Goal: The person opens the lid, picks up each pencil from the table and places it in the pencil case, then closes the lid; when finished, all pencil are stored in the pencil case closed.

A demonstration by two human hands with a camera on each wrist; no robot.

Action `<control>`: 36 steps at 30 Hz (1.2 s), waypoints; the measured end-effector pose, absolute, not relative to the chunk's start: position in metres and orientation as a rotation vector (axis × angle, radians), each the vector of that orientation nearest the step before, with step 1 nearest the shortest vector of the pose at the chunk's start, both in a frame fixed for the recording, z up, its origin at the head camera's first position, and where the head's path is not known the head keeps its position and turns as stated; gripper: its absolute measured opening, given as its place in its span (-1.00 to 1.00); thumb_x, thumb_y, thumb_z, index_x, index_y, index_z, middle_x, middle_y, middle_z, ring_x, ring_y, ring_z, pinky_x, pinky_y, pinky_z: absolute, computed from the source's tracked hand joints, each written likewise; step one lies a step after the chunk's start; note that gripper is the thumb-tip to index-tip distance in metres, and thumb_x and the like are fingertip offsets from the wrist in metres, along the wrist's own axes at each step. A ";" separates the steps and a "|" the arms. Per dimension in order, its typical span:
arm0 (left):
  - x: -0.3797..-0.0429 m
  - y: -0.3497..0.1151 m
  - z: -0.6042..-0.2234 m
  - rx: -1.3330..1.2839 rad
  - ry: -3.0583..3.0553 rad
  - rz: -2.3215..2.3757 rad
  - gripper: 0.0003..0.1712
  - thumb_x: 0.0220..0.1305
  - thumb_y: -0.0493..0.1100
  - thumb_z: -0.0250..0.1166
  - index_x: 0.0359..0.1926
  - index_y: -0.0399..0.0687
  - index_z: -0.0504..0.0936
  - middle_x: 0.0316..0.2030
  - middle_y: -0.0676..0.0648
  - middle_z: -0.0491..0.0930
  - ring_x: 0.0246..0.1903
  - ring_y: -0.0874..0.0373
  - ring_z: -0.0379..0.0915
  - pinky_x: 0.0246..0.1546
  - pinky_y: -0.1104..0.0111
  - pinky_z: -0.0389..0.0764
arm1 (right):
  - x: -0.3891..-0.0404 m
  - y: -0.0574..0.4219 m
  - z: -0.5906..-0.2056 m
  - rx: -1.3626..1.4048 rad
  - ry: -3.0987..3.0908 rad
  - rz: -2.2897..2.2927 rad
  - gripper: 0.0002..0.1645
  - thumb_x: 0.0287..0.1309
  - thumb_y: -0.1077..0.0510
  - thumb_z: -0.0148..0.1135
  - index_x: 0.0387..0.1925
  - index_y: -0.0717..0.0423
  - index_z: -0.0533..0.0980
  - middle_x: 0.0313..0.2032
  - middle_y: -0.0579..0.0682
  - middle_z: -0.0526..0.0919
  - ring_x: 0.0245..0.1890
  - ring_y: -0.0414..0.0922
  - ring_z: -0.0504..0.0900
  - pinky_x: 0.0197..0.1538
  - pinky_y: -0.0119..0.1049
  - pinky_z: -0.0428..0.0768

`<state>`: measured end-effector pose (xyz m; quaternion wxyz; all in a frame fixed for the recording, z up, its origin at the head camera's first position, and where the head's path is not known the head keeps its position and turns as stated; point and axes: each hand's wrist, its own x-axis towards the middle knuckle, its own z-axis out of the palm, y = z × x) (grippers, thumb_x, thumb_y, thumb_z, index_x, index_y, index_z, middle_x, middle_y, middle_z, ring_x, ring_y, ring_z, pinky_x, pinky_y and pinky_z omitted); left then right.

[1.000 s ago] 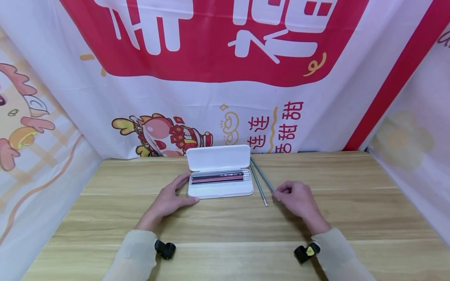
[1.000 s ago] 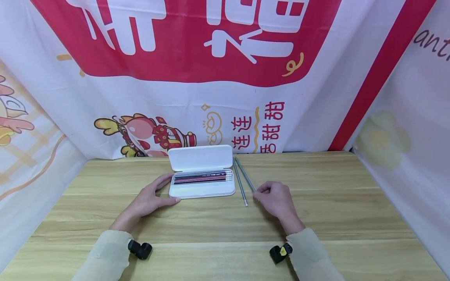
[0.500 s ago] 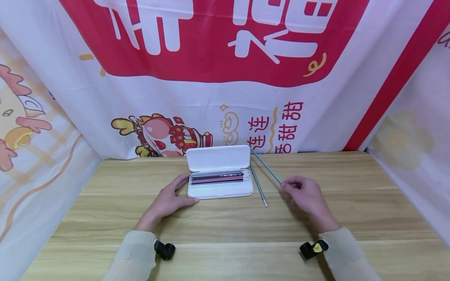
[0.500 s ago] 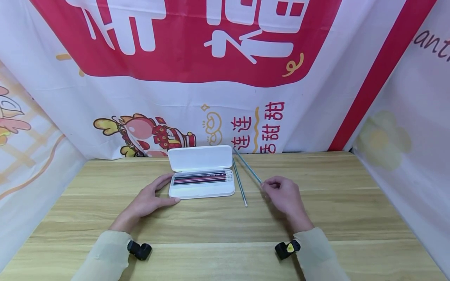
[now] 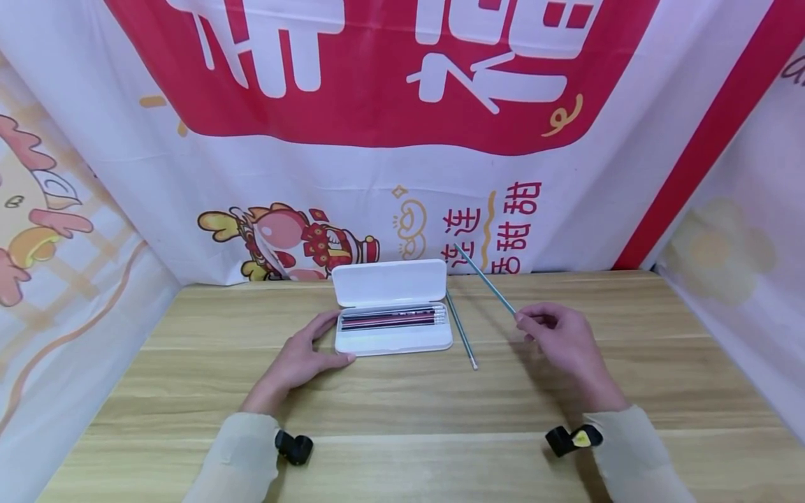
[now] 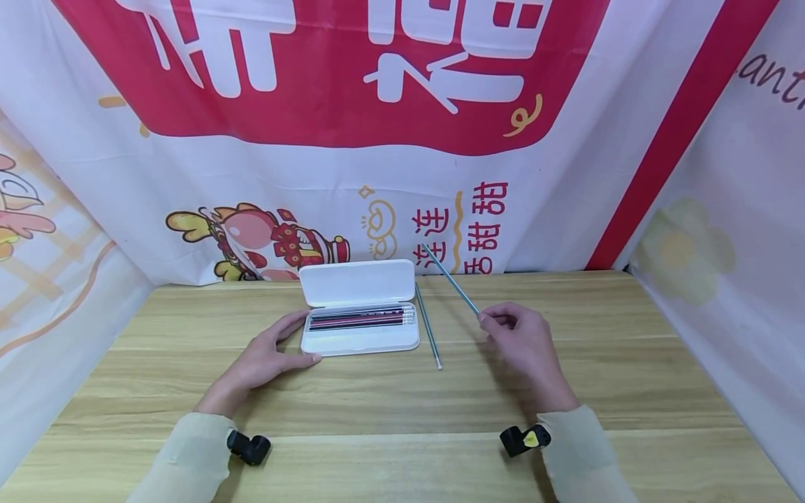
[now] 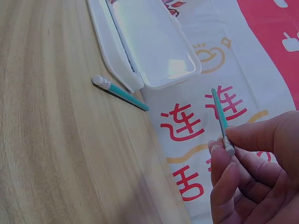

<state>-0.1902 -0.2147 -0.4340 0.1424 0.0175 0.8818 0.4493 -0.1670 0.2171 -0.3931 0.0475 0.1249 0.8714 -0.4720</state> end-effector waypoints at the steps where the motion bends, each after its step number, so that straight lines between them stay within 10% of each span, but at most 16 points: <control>1: -0.190 -0.215 -0.434 0.048 2.545 1.295 0.06 0.27 0.16 0.58 0.67 0.35 0.22 0.72 -0.05 0.11 0.74 -0.28 -0.21 0.64 -0.42 -0.11 | -0.167 0.217 -0.393 0.381 2.658 -1.440 -0.56 0.56 -0.11 0.25 0.24 0.06 0.62 0.06 0.12 0.71 -0.01 0.07 0.67 -0.13 -0.25 0.68; 36: -0.191 -0.216 -0.433 0.057 2.546 1.302 0.04 0.27 0.14 0.59 0.66 0.36 0.24 0.72 -0.05 0.12 0.74 -0.28 -0.21 0.64 -0.42 -0.13 | -0.202 0.164 -0.403 -0.211 2.797 -1.301 -0.87 0.43 0.13 0.40 -0.07 0.02 0.77 -0.13 0.01 0.80 -0.15 -0.06 0.65 -0.11 -0.24 0.64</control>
